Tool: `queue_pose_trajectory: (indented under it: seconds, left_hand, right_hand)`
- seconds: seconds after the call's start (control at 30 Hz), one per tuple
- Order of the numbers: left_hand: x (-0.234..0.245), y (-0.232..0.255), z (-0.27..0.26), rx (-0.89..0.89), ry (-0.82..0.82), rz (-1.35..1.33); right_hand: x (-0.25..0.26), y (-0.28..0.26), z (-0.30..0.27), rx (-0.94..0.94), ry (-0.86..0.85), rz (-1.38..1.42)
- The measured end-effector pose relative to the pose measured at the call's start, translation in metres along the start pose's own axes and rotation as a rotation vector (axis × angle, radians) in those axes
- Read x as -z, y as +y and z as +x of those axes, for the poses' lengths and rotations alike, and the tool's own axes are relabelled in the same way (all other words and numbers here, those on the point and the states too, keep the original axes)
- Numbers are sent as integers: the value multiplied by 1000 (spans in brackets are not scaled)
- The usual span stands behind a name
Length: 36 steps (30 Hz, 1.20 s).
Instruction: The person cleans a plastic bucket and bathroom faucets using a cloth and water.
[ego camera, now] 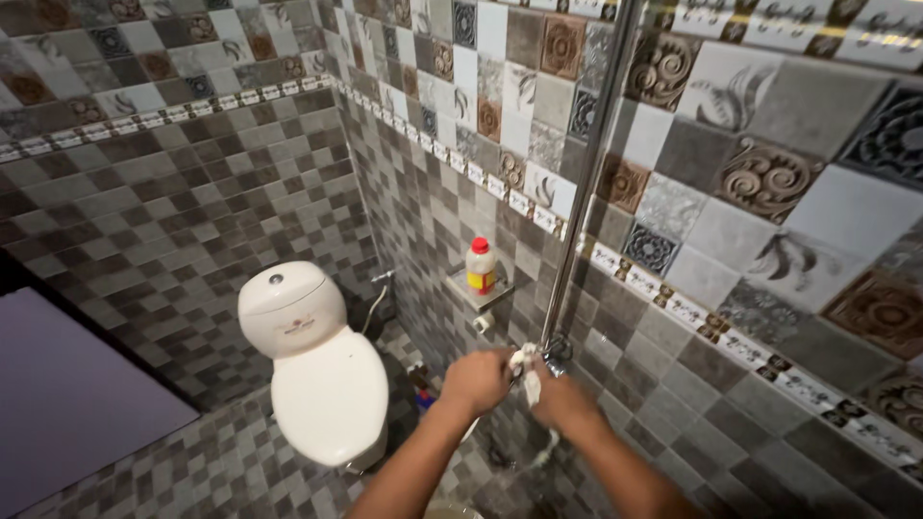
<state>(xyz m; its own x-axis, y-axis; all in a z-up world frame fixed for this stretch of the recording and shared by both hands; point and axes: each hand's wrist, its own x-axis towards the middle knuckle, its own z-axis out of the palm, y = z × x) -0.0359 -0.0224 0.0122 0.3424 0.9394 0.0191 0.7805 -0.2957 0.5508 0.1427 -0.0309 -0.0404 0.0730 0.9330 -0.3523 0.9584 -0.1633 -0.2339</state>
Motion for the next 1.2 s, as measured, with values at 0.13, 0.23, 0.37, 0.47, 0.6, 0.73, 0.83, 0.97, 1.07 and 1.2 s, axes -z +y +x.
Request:
queue_pose_trajectory:
  seconds: [0.13,0.23,0.37,0.47,0.6,0.73,0.83,0.97,1.07,1.2]
  left_hand:
    - [-8,11,-10,-7,141,-23]
    - [-13,19,-9,30,207,-34]
    - [-17,20,-9,44,229,-23]
    - [-19,20,-10,59,244,-41]
    - [-20,23,-8,66,235,-42]
    - [-22,22,-7,95,227,-27]
    - [-24,22,-6,76,243,-26]
    - [-22,21,-7,86,228,-26]
    - [-22,22,-6,103,233,-36]
    - [-21,20,-9,66,268,-42]
  right_hand:
    - [-11,2,25,26,13,69]
    - [-19,10,29,51,25,154]
    - [-14,15,-2,72,64,178]
    - [1,8,-16,-24,-30,119]
    - [5,1,-3,-12,-16,46]
    - [-4,-2,33,14,-32,58]
    - [-8,-4,41,42,51,41]
    - [-7,-1,2,17,29,84]
    - [2,-1,-15,-1,21,104]
    - [7,-5,-11,-46,-29,99]
